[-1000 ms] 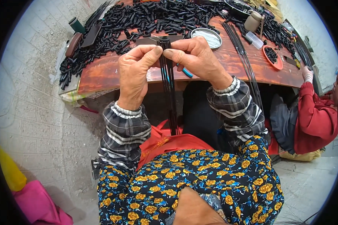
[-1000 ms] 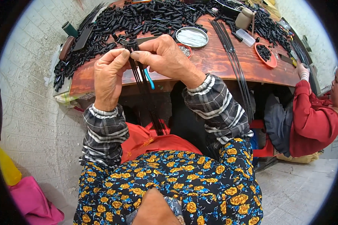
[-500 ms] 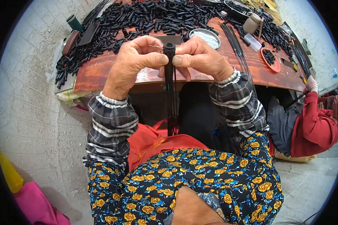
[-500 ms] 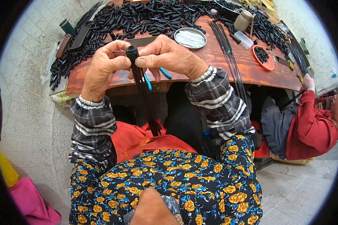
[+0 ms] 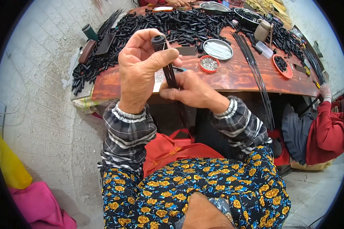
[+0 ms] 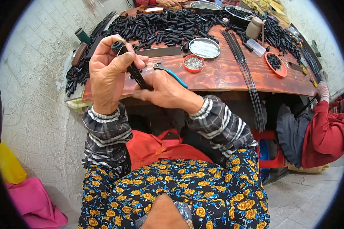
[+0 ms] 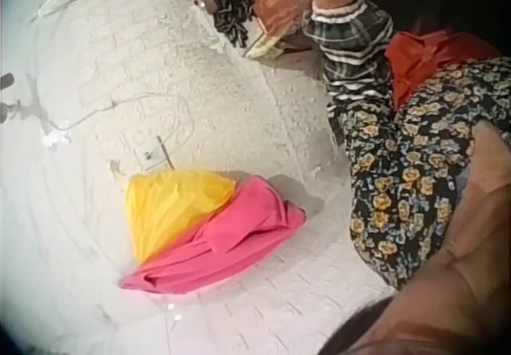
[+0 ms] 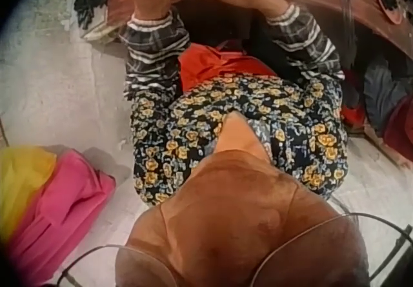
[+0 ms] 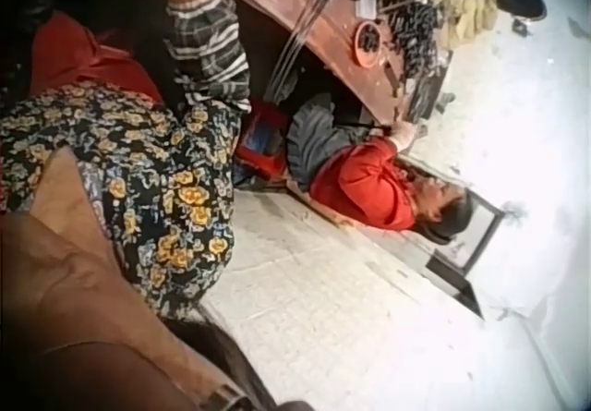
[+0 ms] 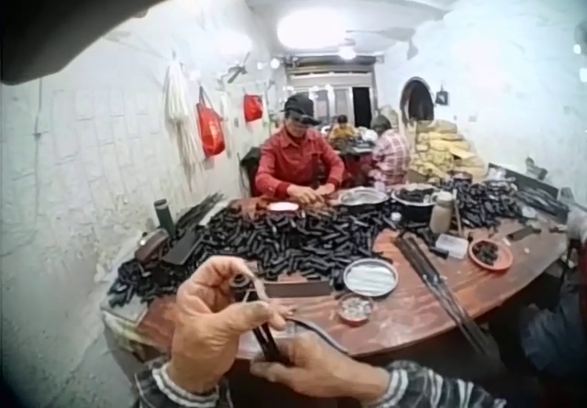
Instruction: Assembling hair extension bundles by attaching plastic components and trimming them with pliers.
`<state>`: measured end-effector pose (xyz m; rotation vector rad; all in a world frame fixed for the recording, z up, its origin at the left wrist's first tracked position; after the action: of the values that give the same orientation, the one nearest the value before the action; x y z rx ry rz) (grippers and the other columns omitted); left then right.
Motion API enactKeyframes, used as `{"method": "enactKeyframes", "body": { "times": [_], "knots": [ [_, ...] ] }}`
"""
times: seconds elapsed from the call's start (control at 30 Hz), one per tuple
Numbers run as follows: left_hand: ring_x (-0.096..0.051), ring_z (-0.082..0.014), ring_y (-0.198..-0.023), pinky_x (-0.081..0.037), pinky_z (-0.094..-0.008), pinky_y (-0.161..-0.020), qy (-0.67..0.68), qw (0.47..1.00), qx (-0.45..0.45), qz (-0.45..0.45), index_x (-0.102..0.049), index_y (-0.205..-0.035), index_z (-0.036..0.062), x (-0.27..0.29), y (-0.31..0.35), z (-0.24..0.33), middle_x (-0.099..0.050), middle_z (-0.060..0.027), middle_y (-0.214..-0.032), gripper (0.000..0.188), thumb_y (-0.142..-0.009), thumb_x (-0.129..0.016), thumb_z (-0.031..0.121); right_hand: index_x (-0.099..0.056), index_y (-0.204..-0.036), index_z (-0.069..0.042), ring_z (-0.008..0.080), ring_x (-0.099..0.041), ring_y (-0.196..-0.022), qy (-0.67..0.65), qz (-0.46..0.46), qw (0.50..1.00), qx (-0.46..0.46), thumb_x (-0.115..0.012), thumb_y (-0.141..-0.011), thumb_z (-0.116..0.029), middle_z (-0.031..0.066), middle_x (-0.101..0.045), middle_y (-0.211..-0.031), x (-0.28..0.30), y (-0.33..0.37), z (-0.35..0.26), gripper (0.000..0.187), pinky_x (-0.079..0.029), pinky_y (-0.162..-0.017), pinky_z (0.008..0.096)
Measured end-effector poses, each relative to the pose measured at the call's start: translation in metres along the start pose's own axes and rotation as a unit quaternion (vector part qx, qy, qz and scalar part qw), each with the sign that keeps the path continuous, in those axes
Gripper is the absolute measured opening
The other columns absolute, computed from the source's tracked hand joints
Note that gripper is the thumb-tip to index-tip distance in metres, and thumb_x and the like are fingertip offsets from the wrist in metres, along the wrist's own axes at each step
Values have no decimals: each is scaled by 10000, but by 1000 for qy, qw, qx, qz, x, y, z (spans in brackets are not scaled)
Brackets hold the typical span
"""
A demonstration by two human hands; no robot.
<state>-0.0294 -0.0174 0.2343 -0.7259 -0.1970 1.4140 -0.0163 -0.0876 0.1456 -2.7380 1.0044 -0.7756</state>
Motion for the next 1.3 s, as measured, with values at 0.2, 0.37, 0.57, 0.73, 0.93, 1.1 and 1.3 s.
{"method": "enactKeyframes", "body": {
  "times": [0.2,0.37,0.57,0.73,0.93,1.1,1.3],
  "knots": [
    [-622,-186,-772,-506,-289,-739,27,988,65,-135,-585,-1003,-48,1,29,-30,-617,-116,-843,300,-890,-607,230,-658,-828,2,140,-603,-699,-112,-119,985,46,-651,-850,-165,44,-647,-725,-31,-7,30,168,-469,-658,284],
    [-489,-128,-600,-399,-247,-559,154,979,95,-94,-582,-925,-34,19,53,-72,-539,-65,-700,533,-887,-584,498,-659,-994,26,119,-619,-804,-158,-205,966,11,-672,-864,-127,52,-677,-845,-58,0,49,201,-486,-746,264],
    [-397,-95,-521,-305,-236,-484,197,976,95,22,-568,-851,-19,40,76,-95,-487,-31,-635,467,-902,-592,445,-654,-1079,-4,109,-612,-778,9,-62,998,-15,-737,-795,-154,51,-673,-837,22,8,4,332,-495,-659,265],
    [-393,-91,-517,-289,-226,-473,146,979,99,106,-574,-839,-23,48,80,-103,-488,-33,-626,442,-903,-607,413,-664,-980,4,176,-610,-656,262,48,956,125,-762,-736,-203,92,-638,-746,32,-5,-43,334,-485,-596,291],
    [-400,-93,-529,-288,-231,-476,152,980,106,74,-571,-827,-24,45,80,-104,-484,-39,-626,442,-916,-591,408,-664,-889,-27,246,-623,-662,337,21,913,229,-748,-720,-181,106,-640,-772,20,-7,-44,243,-475,-573,319],
    [-404,-100,-542,-290,-233,-485,123,986,75,82,-581,-877,-37,64,97,-98,-491,-41,-642,436,-928,-578,395,-644,-961,-21,279,-625,-755,168,-6,978,124,-791,-705,-305,123,-619,-804,20,0,-4,409,-487,-593,379],
    [-431,-113,-583,-325,-254,-517,65,989,24,134,-579,-991,-47,87,108,-60,-499,-36,-682,466,-929,-565,415,-542,-1051,0,355,-536,-944,507,40,861,-13,-833,-566,-437,178,-536,-962,9,-1,70,714,-509,-692,426]
  ]
}}
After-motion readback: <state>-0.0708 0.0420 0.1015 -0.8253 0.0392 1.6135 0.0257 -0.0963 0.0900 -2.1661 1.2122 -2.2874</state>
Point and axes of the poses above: each hand's wrist, its own y-axis away from the middle knuckle, its own x-axis out of the back of the hand, z = x × y, the point moved 10 cm from there along -y, towards the middle knuckle
